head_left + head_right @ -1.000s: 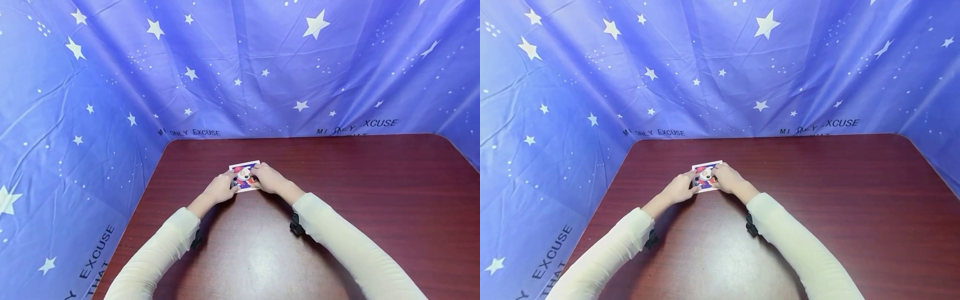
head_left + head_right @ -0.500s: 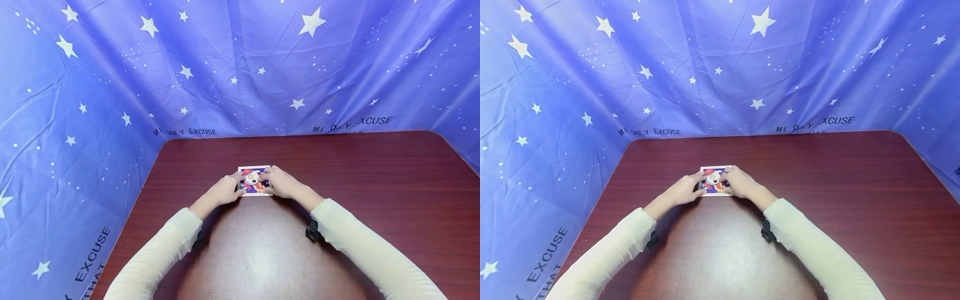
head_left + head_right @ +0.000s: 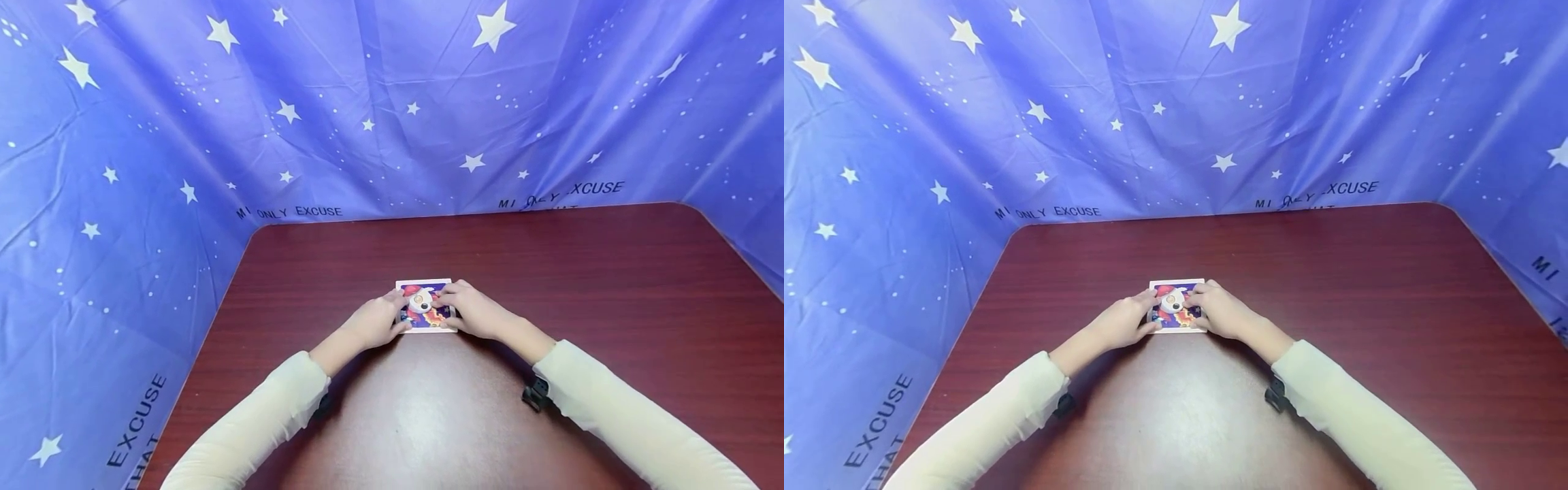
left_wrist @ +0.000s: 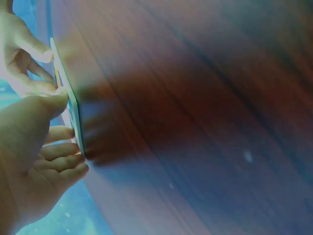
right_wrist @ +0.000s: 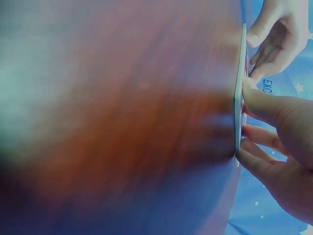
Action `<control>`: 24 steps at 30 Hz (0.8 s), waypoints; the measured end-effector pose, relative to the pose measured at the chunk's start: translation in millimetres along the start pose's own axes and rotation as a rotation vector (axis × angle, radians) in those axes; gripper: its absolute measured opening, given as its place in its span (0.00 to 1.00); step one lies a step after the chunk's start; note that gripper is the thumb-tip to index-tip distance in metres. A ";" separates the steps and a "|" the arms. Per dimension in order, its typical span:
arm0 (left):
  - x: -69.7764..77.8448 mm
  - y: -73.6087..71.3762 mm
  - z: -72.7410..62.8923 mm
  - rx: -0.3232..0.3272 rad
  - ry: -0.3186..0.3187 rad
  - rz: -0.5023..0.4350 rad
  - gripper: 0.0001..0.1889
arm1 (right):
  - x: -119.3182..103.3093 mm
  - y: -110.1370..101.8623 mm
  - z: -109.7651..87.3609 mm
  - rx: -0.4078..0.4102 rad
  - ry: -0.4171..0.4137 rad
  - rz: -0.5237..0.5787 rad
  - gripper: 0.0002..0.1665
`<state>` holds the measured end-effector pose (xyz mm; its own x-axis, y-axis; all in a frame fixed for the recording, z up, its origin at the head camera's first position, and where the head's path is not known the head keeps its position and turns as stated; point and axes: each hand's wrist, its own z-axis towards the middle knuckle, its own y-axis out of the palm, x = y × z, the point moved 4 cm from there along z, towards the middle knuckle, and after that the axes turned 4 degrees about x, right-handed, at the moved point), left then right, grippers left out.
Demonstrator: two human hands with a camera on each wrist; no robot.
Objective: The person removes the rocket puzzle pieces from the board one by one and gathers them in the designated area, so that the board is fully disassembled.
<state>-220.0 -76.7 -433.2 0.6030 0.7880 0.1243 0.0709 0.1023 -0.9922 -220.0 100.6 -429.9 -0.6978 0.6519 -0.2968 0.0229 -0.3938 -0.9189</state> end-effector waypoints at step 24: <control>42.1 6.0 -17.9 -0.010 0.048 0.098 0.31 | -15.5 -5.8 -53.8 0.089 -0.004 -0.024 0.19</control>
<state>-180.0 -53.8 -434.0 0.6448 0.7639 0.0268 0.0181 0.0198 -0.9996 -170.8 127.6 -433.9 -0.7003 0.6593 -0.2737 -0.0575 -0.4343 -0.8989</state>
